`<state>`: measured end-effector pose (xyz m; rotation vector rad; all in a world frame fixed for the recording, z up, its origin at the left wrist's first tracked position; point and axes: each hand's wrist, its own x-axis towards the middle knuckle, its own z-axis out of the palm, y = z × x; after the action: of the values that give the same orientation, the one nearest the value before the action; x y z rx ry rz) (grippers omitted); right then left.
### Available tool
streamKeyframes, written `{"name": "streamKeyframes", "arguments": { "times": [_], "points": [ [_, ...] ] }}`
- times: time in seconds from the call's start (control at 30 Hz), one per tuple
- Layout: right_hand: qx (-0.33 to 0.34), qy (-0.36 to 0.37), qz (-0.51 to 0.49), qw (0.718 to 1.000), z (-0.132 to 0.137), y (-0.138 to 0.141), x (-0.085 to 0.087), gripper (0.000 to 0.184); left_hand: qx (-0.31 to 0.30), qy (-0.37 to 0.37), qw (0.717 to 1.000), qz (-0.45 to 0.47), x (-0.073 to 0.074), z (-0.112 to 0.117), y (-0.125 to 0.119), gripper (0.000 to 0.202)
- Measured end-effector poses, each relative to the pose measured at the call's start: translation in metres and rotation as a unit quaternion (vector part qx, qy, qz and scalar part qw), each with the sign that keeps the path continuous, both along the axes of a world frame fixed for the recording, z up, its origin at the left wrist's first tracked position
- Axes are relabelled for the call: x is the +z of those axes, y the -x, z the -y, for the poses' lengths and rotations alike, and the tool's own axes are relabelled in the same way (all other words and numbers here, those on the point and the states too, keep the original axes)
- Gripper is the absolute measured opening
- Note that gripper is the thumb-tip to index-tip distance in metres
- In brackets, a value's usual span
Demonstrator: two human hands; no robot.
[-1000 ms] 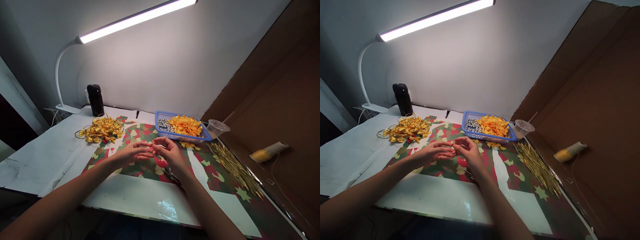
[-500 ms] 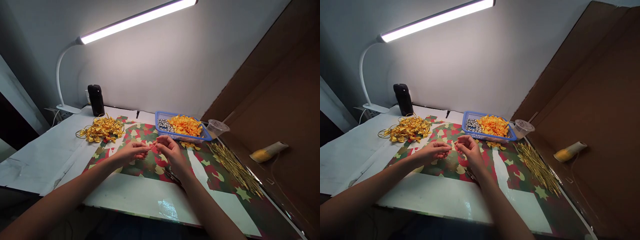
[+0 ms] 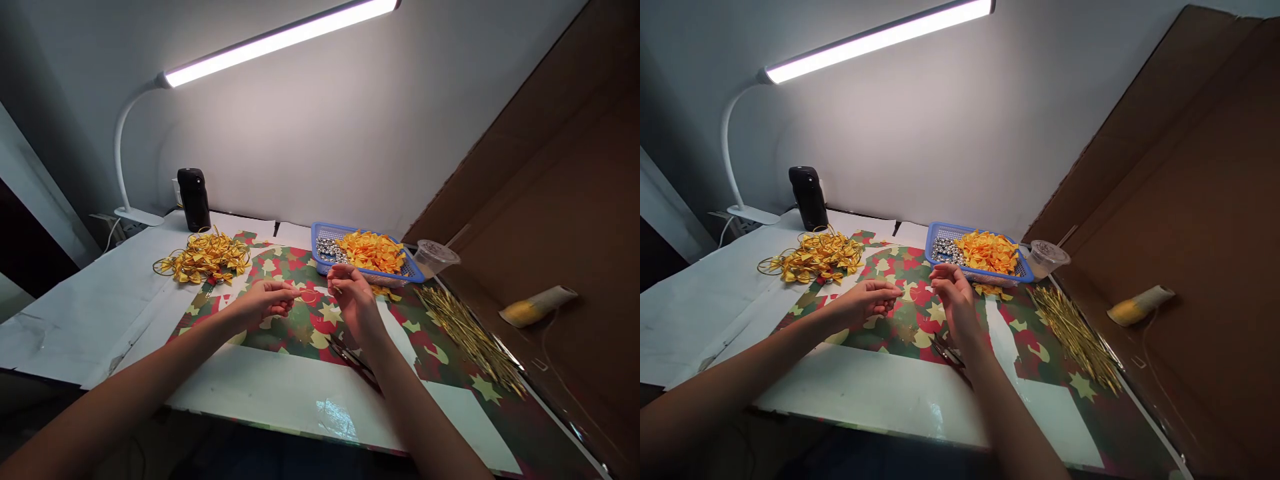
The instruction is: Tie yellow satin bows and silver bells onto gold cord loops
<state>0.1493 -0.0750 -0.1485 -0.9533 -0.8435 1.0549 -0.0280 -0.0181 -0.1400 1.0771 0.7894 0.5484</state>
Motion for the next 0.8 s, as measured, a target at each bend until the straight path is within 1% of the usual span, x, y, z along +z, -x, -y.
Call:
{"name": "streamKeyframes", "arguments": {
  "times": [0.07, 0.23, 0.3, 0.47, 0.63, 0.8],
  "points": [
    [0.017, 0.017, 0.031, 0.999, 0.001, -0.001, 0.0, 0.017, -0.002, -0.005, 1.0, 0.003, 0.0, -0.001, 0.001, 0.034],
    [0.128, 0.071, 0.106, 0.983, 0.006, 0.006, -0.001, 0.017, -0.007, -0.018, 1.0, 0.008, 0.0, -0.001, 0.002, 0.029],
    [0.146, 0.077, 0.117, 0.979, 0.007, 0.01, -0.003, 0.018, -0.006, -0.022, 1.0, 0.009, 0.0, -0.001, 0.003, 0.029],
    [0.132, 0.064, 0.103, 0.984, 0.007, 0.015, -0.004, 0.02, -0.003, -0.027, 1.0, 0.011, -0.001, -0.001, 0.003, 0.029],
    [0.117, 0.063, 0.084, 0.988, 0.005, 0.011, -0.004, 0.021, -0.001, -0.022, 1.0, 0.011, -0.003, -0.003, 0.003, 0.03],
    [0.094, 0.053, 0.065, 0.992, 0.002, 0.006, -0.008, 0.021, 0.002, -0.018, 1.0, 0.017, -0.006, -0.008, 0.004, 0.032]
  ]
}}
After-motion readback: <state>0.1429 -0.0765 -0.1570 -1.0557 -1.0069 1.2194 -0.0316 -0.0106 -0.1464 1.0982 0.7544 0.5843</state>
